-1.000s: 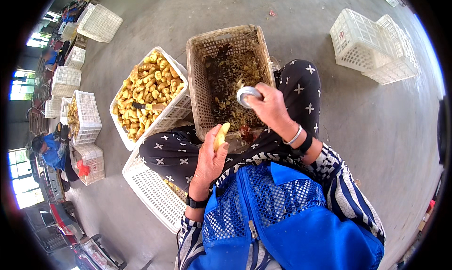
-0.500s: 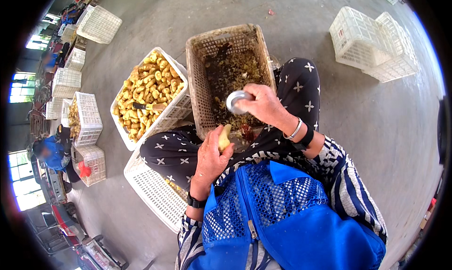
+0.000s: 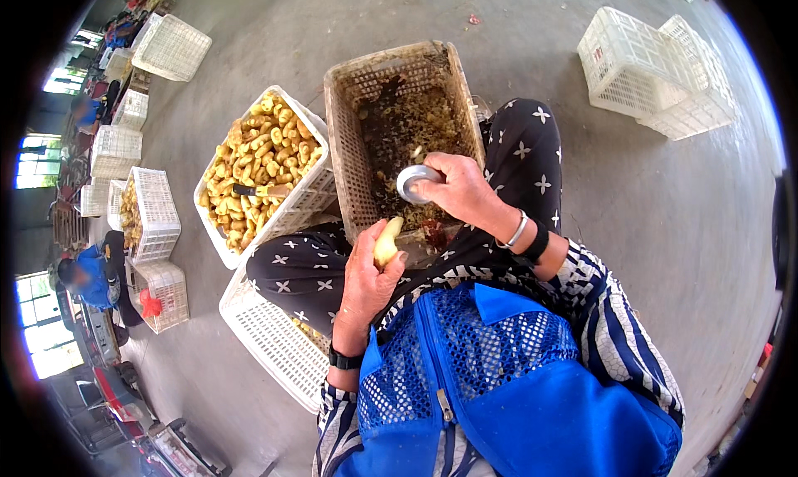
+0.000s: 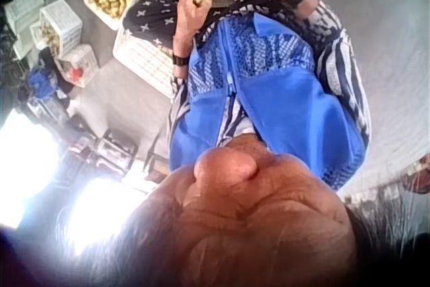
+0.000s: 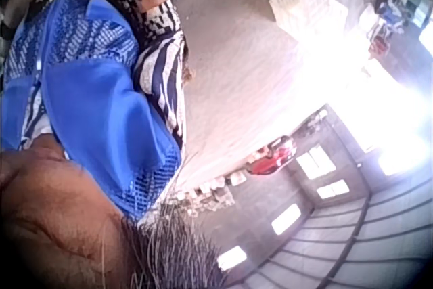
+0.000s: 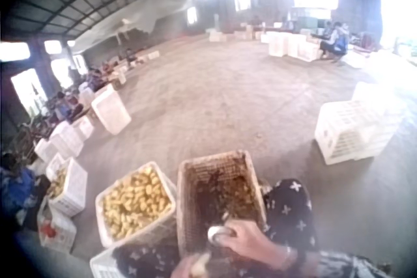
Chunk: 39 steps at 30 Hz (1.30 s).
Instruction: The person peels a ginger root using a circular metal scraper and a knife, then places it into a plastic crate.
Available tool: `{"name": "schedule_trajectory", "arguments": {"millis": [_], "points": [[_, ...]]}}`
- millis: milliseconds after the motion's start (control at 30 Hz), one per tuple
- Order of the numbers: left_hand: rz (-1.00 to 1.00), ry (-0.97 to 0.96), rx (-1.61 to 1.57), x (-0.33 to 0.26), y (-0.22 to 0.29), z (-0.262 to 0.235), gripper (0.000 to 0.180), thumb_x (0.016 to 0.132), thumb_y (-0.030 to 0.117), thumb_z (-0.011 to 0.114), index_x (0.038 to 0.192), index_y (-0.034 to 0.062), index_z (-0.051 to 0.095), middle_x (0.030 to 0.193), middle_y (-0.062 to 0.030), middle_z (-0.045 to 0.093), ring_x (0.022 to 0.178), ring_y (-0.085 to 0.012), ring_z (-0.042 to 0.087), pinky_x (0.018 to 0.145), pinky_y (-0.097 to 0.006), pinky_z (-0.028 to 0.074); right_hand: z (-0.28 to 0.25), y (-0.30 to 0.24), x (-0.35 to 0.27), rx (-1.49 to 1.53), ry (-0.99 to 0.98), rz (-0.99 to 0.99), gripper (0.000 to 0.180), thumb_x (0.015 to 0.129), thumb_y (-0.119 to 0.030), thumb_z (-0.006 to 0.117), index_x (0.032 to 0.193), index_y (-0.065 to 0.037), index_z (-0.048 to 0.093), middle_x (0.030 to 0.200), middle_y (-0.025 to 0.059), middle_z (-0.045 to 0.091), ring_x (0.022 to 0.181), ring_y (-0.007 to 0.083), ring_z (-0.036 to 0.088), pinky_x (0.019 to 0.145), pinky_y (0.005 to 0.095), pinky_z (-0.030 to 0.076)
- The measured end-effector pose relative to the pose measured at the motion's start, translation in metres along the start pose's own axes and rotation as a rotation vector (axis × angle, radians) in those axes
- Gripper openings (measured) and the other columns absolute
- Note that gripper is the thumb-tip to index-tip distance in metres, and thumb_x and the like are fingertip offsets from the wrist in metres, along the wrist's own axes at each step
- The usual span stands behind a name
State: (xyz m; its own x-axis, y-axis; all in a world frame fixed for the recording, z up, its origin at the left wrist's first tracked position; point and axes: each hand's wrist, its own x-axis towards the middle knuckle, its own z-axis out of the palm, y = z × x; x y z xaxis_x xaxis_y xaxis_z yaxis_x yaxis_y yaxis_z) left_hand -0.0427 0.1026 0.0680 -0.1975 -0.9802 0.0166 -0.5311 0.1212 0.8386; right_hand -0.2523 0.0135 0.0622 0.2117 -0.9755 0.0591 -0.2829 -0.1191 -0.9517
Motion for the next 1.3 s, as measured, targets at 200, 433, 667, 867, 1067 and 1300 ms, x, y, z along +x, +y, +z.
{"name": "schedule_trajectory", "arguments": {"millis": [200,433,667,867,1067,1300], "points": [[-0.273,0.029,-0.622,0.000,-0.002,0.003,0.043,0.096,0.025,0.057,0.128,-0.0020,0.048,0.083,0.0009,0.047,0.058,-0.0006,0.036,0.050,-0.016,0.031,0.012,0.000,-0.010,0.020,-0.066,-0.048,0.022,0.076,-0.017,0.073,0.077,0.000,0.059,0.068,0.0164,0.059,0.060,0.0237,0.059,0.055,0.0377,0.045],[-0.441,0.028,-0.871,0.004,0.006,0.004,0.046,0.100,0.037,0.049,0.128,0.0012,0.047,0.083,-0.0005,0.049,0.056,-0.0013,0.034,0.049,-0.017,0.028,0.017,-0.010,-0.017,0.083,-0.092,-0.076,0.022,0.077,-0.017,0.072,0.076,0.001,0.059,0.065,0.0149,0.057,0.058,0.0242,0.057,0.056,0.0367,0.046],[-0.512,0.064,-0.904,0.005,0.009,0.003,0.044,0.102,0.041,0.043,0.123,0.0032,0.049,0.080,0.0003,0.049,0.053,-0.0023,0.032,0.047,-0.017,0.027,0.011,0.013,0.005,0.036,0.129,-0.006,0.021,0.080,-0.018,0.071,0.077,0.000,0.061,0.063,0.0076,0.057,0.057,0.0116,0.051,0.052,0.0310,0.043],[-0.503,0.075,-0.793,0.002,0.014,0.005,0.044,0.102,0.041,0.043,0.122,0.0032,0.049,0.077,-0.0004,0.050,0.053,-0.0019,0.032,0.045,-0.018,0.025,0.012,0.016,0.017,-0.189,0.254,-0.094,0.023,0.079,-0.018,0.070,0.074,0.001,0.058,0.066,0.0151,0.058,0.059,0.0240,0.058,0.055,0.0367,0.045],[-0.550,0.122,-0.880,0.007,0.009,0.006,0.043,0.101,0.042,0.043,0.119,0.0040,0.050,0.076,-0.0027,0.051,0.050,-0.0042,0.033,0.044,-0.019,0.027,0.021,0.003,-0.005,0.023,-0.075,-0.207,0.020,0.078,-0.018,0.073,0.075,-0.002,0.061,0.066,0.0123,0.059,0.057,0.0189,0.057,0.054,0.0336,0.045],[-0.646,0.180,-1.132,0.013,-0.004,0.004,0.042,0.101,0.045,0.040,0.107,0.0052,0.053,0.072,-0.0029,0.050,0.046,-0.0055,0.031,0.043,-0.021,0.026,0.016,-0.004,-0.002,0.004,-0.039,-0.205,0.021,0.077,-0.018,0.075,0.078,-0.001,0.063,0.065,0.0122,0.057,0.060,0.0179,0.057,0.054,0.0340,0.045]]}}
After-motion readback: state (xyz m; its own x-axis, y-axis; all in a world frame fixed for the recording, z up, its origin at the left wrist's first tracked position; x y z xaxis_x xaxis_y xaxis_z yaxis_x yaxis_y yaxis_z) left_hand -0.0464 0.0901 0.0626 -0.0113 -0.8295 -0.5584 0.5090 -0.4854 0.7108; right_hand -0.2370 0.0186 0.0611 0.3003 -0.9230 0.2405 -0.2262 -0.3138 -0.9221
